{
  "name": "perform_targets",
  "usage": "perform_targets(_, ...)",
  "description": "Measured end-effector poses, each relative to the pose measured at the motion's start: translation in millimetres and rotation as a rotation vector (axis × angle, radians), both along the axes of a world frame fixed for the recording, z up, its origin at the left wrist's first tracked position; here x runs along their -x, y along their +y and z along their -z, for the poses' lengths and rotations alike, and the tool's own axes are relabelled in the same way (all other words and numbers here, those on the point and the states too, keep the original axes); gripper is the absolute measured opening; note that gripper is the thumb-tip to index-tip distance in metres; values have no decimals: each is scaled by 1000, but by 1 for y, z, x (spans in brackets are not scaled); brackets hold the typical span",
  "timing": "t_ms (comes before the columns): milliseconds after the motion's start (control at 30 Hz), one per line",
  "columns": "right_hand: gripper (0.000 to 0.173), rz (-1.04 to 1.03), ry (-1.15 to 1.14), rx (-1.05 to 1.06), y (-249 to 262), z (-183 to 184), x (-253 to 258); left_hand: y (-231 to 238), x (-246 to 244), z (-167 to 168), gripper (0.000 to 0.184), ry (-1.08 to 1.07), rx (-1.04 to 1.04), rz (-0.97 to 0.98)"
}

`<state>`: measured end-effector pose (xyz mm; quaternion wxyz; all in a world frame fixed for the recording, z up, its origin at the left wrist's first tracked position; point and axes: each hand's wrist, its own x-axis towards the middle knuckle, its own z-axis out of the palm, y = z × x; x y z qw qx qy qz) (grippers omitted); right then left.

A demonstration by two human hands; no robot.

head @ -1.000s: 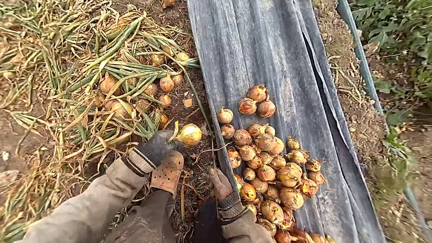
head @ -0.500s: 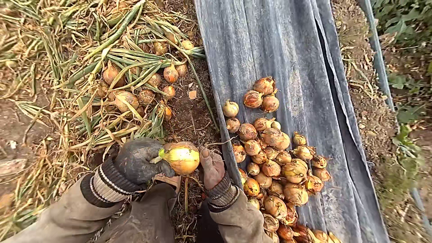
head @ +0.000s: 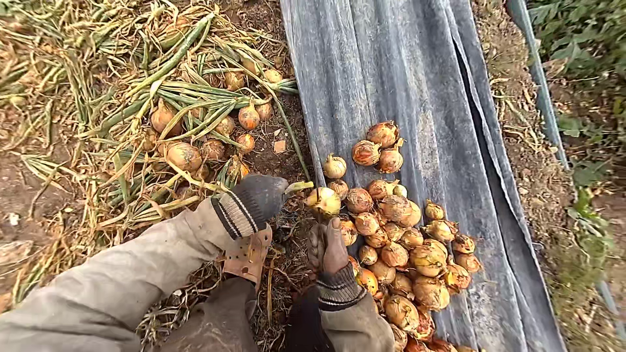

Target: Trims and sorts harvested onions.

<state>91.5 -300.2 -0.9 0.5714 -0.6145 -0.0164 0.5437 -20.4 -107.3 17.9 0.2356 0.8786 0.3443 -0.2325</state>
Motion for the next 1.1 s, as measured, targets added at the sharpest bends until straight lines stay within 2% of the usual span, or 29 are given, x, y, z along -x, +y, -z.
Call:
perform_targets(67, 71, 146, -174, -108, -14, -18, -34, 44, -8, 23, 31, 44, -153, -285)
perform_targets(133, 75, 185, -293, -117, -26, -28, -65, 81, -3, 50, 46, 100, -238, -484)
perform_targets(200, 76, 133, -334, -85, -31, -27, -78, 103, -1, 74, 65, 130, -257, -561)
perform_targets(267, 73, 57, -344, -19, -33, -20, -68, 110, -1, 92, 68, 145, -272, -603)
perform_targets(367, 75, -62, -280, 29, -38, -7, -30, 104, 13, 103, 59, 18, -304, -546)
perform_targets(433, 79, -168, -250, 26, -39, 5, -7, 95, 21, 105, 47, -65, -353, -419)
perform_targets(533, 74, -319, -233, 61, -35, 16, 10, 70, 34, 113, 30, -69, -355, -227)
perform_targets(600, 69, -422, -245, 144, -29, 20, 8, 51, 46, 109, 22, -86, -314, -177)
perform_targets(667, 64, -523, -268, 269, -22, 25, 2, 35, 58, 100, 16, -211, -288, -159)
perform_targets(767, 57, -640, -278, 342, -14, 36, 0, 3, 74, 83, 14, -678, -241, -245)
perform_targets(800, 59, -649, -295, 292, -14, 38, 2, -11, 77, 74, 16, -813, -202, -294)
perform_targets(867, 74, -587, -311, 123, -13, 34, 10, -39, 82, 42, 23, -896, -19, -393)
perform_targets(933, 97, -492, -310, -66, -10, 21, 18, -60, 90, 14, 24, -894, 116, -349)
perform_targets(967, 102, -450, -304, -151, -9, 12, 22, -68, 94, 3, 25, -876, 173, -304)
perform_targets(1033, 89, -400, -313, -279, -8, -3, 28, -72, 102, -11, 24, -855, 279, -254)
perform_targets(1100, 79, -386, -372, -292, -7, -13, 33, -66, 107, -16, 30, -889, 276, -176)
